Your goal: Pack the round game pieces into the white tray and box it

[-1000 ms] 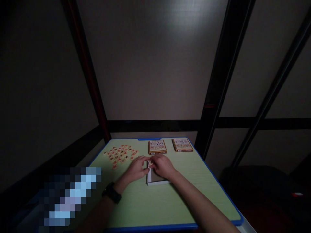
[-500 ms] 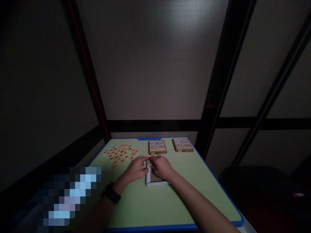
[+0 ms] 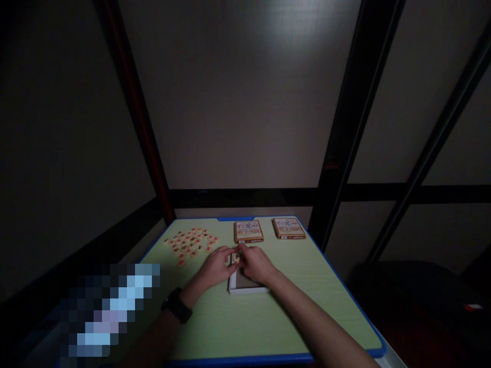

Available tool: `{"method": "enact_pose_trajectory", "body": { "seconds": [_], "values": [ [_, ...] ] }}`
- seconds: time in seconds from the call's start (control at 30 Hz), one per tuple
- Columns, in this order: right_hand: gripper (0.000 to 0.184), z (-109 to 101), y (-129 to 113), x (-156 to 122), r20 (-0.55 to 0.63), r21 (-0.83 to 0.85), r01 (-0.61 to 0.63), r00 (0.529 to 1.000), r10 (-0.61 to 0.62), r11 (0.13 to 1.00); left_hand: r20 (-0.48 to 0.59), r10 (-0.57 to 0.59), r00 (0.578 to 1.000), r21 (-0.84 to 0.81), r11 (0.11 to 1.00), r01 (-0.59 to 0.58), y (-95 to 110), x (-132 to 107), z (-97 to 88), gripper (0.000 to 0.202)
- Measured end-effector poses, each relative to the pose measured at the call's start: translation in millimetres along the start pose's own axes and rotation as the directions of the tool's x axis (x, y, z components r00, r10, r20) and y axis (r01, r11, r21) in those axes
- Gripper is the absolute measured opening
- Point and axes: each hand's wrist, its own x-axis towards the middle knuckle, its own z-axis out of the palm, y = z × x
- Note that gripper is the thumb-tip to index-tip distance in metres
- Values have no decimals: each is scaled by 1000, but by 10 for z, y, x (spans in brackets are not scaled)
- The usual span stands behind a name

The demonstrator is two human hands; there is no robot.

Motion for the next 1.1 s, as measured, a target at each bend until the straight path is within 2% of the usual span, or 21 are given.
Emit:
{"method": "enact_pose_trajectory", "body": {
  "seconds": [0.4,0.73,0.9,1.0,1.1],
  "values": [
    [41,15,13,-4,-11,63,6,1000,-5,998,28,-23,999,28,999,22,69,-12,-54,19],
    [41,17,49,-5,-37,124,7,999,-3,992,53,36,998,78,996,-40,101,-47,-84,22],
    [40,-39,8,-20,-22,175,11,1000,-7,985,49,26,998,66,997,-29,118,-54,-126,23],
    [39,-91,14,-20,-51,200,26,999,-16,979,3,2,1000,14,1000,-2,170,-45,-185,30],
    [34,-129,46,-16,-121,199,30,993,-6,979,-122,-66,990,-10,998,66,181,-10,-283,33]
  ]
}}
